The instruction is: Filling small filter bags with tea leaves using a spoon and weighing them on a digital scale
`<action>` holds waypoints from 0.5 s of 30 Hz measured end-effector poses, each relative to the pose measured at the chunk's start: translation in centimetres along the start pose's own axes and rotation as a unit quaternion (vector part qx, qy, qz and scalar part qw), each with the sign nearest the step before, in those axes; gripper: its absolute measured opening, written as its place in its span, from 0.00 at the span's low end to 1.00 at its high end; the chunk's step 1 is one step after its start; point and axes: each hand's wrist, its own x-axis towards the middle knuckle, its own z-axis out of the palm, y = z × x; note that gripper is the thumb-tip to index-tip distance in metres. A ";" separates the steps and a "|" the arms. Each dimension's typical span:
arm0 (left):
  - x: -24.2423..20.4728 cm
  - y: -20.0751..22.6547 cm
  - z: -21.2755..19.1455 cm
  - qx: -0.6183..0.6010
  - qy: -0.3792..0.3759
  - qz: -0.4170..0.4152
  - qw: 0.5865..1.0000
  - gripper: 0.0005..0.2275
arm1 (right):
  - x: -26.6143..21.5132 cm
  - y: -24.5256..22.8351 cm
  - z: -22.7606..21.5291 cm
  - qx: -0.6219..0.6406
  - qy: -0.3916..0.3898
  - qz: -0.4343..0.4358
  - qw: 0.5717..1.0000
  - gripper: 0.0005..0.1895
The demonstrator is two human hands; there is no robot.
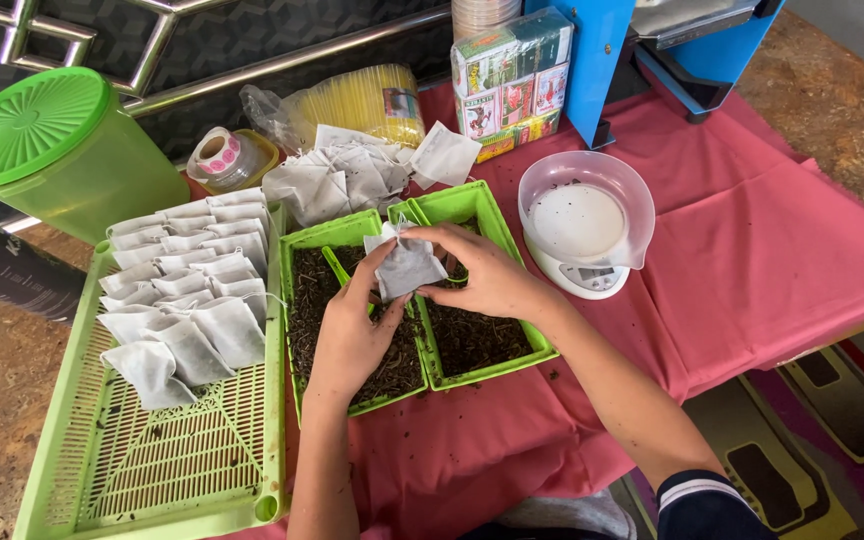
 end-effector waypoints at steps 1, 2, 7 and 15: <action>0.0 -0.1 0.0 0.000 0.000 0.000 1.000 0.26 | 0.1 -0.1 0.0 0.000 0.000 0.000 1.000 0.37; 0.0 -0.3 0.1 -0.003 0.000 -0.001 1.000 0.26 | 0.1 -0.2 0.0 0.001 0.002 0.000 1.000 0.37; -0.4 -1.4 0.5 -0.005 0.003 -0.003 1.000 0.26 | -0.1 0.5 0.3 -0.003 0.006 -0.001 1.000 0.36; -0.4 -1.3 0.5 0.010 0.000 -0.009 1.000 0.26 | -0.3 1.6 0.5 -0.009 0.008 0.000 1.000 0.34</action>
